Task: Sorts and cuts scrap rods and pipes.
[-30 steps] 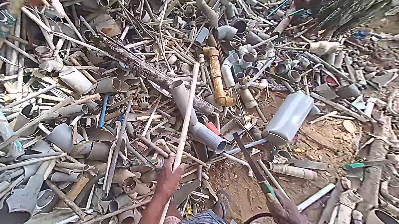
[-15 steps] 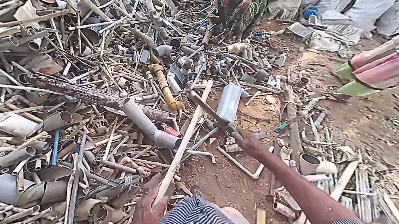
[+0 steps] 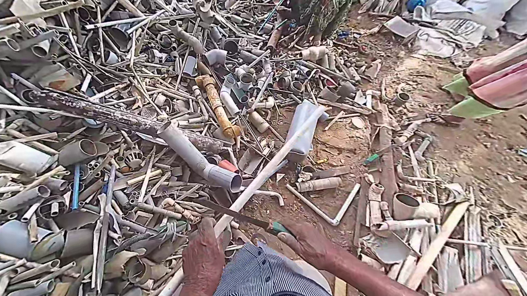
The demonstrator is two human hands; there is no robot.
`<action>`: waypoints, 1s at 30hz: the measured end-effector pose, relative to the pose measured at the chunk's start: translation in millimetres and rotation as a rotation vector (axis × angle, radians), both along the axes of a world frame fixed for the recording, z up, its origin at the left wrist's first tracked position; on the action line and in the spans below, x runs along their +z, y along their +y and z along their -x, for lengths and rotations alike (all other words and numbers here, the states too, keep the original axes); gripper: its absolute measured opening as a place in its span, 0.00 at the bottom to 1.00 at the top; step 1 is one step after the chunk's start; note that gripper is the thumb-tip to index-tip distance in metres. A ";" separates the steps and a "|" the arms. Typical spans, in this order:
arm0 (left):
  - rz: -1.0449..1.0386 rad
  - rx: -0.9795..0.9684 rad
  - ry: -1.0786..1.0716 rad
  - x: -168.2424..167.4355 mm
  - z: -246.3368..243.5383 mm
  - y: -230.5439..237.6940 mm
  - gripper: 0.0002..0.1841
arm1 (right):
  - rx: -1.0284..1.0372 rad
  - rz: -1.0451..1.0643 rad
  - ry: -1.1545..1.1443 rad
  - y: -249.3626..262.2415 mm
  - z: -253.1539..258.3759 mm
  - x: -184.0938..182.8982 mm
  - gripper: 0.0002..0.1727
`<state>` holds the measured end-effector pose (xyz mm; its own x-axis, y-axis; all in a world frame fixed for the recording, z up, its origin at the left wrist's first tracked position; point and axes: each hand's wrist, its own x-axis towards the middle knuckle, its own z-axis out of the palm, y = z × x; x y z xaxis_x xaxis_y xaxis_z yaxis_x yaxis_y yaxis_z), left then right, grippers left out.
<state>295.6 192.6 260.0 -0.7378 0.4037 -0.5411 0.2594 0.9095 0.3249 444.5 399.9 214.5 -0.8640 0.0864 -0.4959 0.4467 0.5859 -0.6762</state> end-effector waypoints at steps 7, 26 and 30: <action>-0.208 -0.061 0.367 -41.9 -19.7 -16.4 0.21 | -0.911 -0.232 -0.127 187.4 -8.3 -29.0 0.28; -1.497 0.920 -0.372 -54.7 17.9 111.7 0.16 | -0.539 0.444 0.137 3.2 38.2 -16.2 0.26; -1.523 0.908 -0.356 -50.2 9.3 104.2 0.13 | -0.365 0.324 0.006 1.5 28.8 -8.3 0.38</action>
<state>286.3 296.9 209.7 -0.9316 0.2243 -0.2862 -0.3560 -0.4024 0.8434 415.7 401.4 206.2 -0.8088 0.2261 -0.5429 0.5796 0.1505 -0.8009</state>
